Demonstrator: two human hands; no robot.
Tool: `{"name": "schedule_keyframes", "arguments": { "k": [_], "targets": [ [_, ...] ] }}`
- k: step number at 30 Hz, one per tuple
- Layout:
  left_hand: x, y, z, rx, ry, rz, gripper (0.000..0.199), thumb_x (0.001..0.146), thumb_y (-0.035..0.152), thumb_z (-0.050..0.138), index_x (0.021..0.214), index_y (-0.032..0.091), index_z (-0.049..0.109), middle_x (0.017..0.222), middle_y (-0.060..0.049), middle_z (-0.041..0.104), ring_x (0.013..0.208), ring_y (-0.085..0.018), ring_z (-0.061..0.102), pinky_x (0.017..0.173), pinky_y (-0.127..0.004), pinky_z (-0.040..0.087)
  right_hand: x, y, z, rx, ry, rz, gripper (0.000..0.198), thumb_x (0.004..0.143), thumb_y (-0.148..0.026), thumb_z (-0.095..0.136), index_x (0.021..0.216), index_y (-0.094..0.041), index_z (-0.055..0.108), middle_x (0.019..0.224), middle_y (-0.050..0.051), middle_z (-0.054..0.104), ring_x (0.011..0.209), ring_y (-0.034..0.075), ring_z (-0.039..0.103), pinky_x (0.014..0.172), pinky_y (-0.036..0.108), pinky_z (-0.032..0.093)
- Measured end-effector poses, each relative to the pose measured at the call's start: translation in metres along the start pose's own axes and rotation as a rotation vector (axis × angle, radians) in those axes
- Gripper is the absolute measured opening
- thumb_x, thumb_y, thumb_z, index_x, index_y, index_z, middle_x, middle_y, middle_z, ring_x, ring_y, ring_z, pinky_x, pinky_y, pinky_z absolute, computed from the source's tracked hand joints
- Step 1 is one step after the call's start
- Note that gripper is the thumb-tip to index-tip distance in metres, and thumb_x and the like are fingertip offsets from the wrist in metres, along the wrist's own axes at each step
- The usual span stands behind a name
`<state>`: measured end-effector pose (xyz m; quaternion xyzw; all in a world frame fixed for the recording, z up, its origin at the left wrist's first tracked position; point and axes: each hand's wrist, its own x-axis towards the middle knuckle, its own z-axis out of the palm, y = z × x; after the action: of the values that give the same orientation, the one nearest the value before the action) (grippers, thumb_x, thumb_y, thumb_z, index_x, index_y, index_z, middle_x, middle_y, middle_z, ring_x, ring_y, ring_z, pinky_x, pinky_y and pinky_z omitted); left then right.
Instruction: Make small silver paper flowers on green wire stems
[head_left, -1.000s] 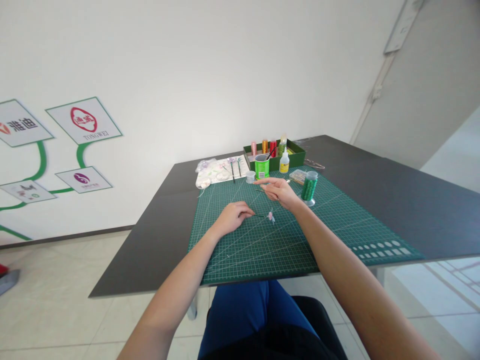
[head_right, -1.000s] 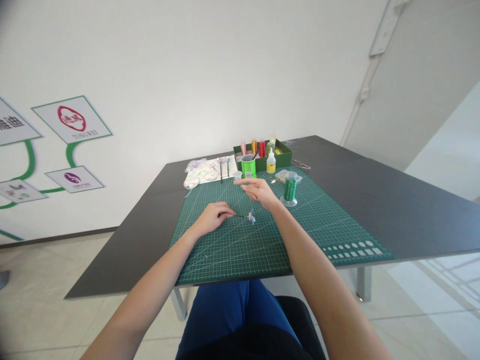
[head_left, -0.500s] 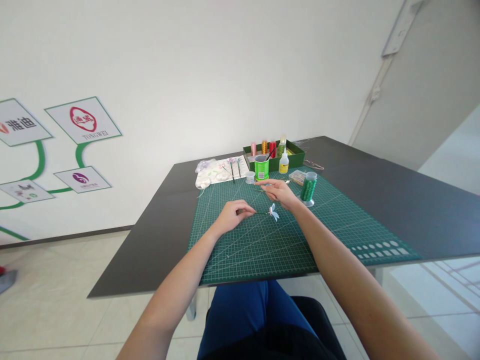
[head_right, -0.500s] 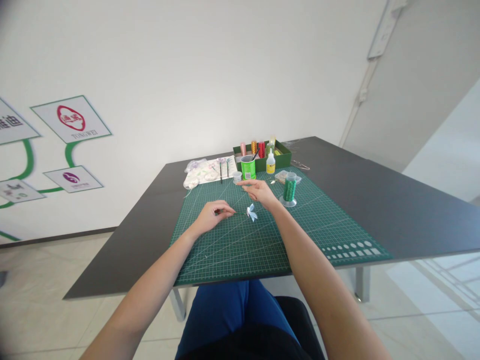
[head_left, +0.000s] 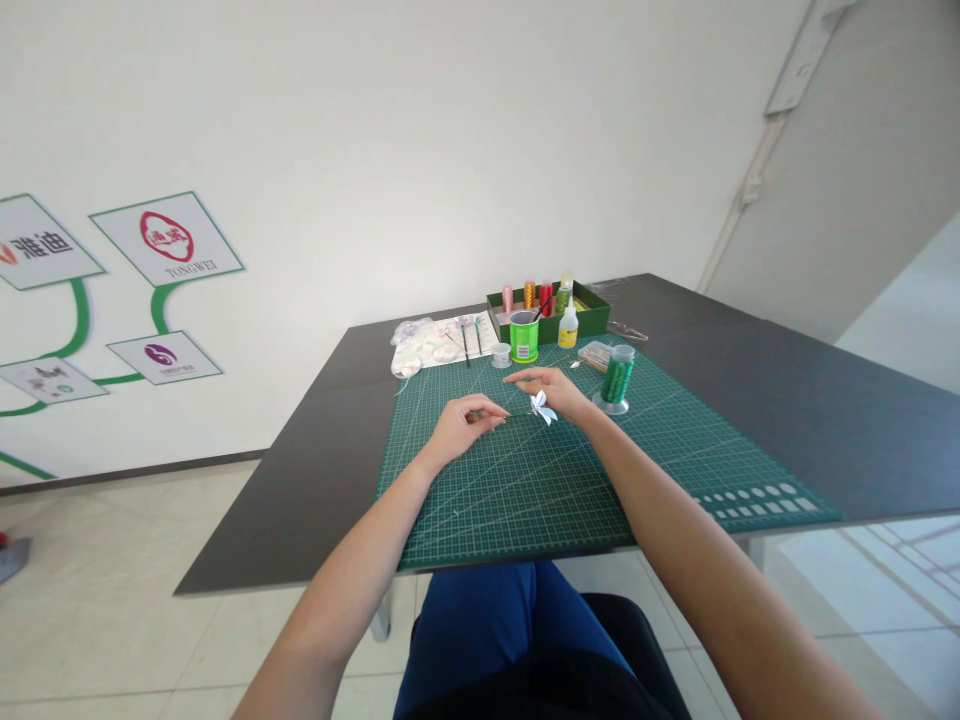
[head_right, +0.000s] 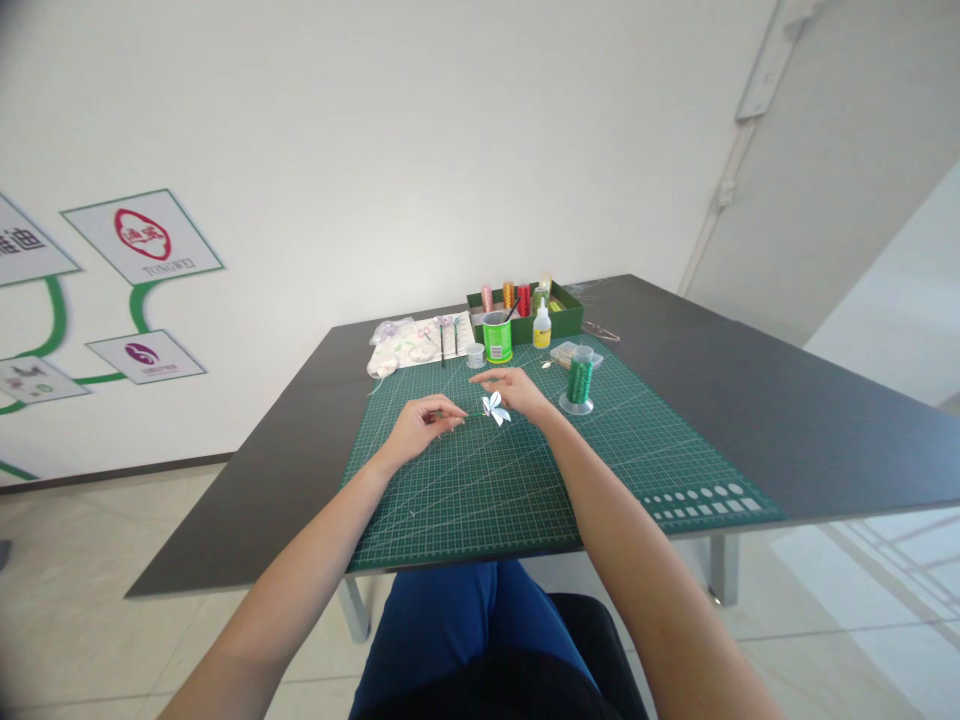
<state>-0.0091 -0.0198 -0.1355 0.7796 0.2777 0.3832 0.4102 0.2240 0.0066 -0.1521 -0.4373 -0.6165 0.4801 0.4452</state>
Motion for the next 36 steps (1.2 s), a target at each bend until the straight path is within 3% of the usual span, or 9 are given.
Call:
{"name": "schedule_keyframes", "arguments": {
  "k": [4,6,13,25,36],
  "targets": [
    [0.001,0.000,0.000,-0.046,0.031,-0.014,0.021,0.083,0.035,0.077,0.089,0.015,0.079,0.086,-0.006,0.071,0.062,-0.009,0.059,0.052,-0.020,0.042,-0.001,-0.003,0.003,-0.060,-0.017,-0.018,0.048,0.074,-0.044,0.071,0.106,-0.008,0.077,0.059,0.000,0.060,0.049,0.009,0.040,0.049,0.024,0.027],
    [0.001,0.001,-0.001,-0.064,0.048,-0.024,0.022,0.082,0.036,0.077,0.089,0.015,0.078,0.087,-0.007,0.071,0.061,-0.009,0.059,0.051,-0.020,0.042,-0.001,-0.004,0.004,-0.072,-0.026,-0.039,0.044,0.072,-0.042,0.073,0.102,-0.009,0.077,0.061,0.002,0.063,0.051,0.009,0.041,0.049,0.024,0.027],
    [0.002,0.002,-0.002,-0.087,0.125,-0.040,0.021,0.079,0.033,0.079,0.088,0.014,0.078,0.080,-0.005,0.070,0.056,-0.008,0.055,0.048,-0.019,0.041,0.002,0.005,0.006,-0.070,-0.065,0.015,0.045,0.074,-0.042,0.070,0.102,-0.008,0.077,0.042,-0.009,0.034,0.041,0.007,0.026,0.044,0.023,0.018],
    [0.003,0.003,-0.003,-0.161,0.222,-0.071,0.026,0.074,0.036,0.083,0.087,0.015,0.077,0.068,-0.002,0.066,0.055,-0.009,0.056,0.046,-0.019,0.042,0.000,0.005,0.013,-0.145,-0.116,0.002,0.040,0.076,-0.039,0.067,0.100,-0.008,0.076,0.040,-0.009,0.039,0.039,0.007,0.030,0.042,0.023,0.023],
    [0.005,-0.001,-0.005,-0.142,0.272,-0.068,0.028,0.075,0.039,0.081,0.088,0.014,0.076,0.070,-0.003,0.069,0.052,-0.008,0.053,0.044,-0.019,0.042,0.002,0.007,0.013,-0.240,-0.218,0.020,0.049,0.081,-0.036,0.060,0.115,-0.004,0.076,0.039,-0.009,0.039,0.037,0.008,0.031,0.043,0.023,0.024]
  ]
}}
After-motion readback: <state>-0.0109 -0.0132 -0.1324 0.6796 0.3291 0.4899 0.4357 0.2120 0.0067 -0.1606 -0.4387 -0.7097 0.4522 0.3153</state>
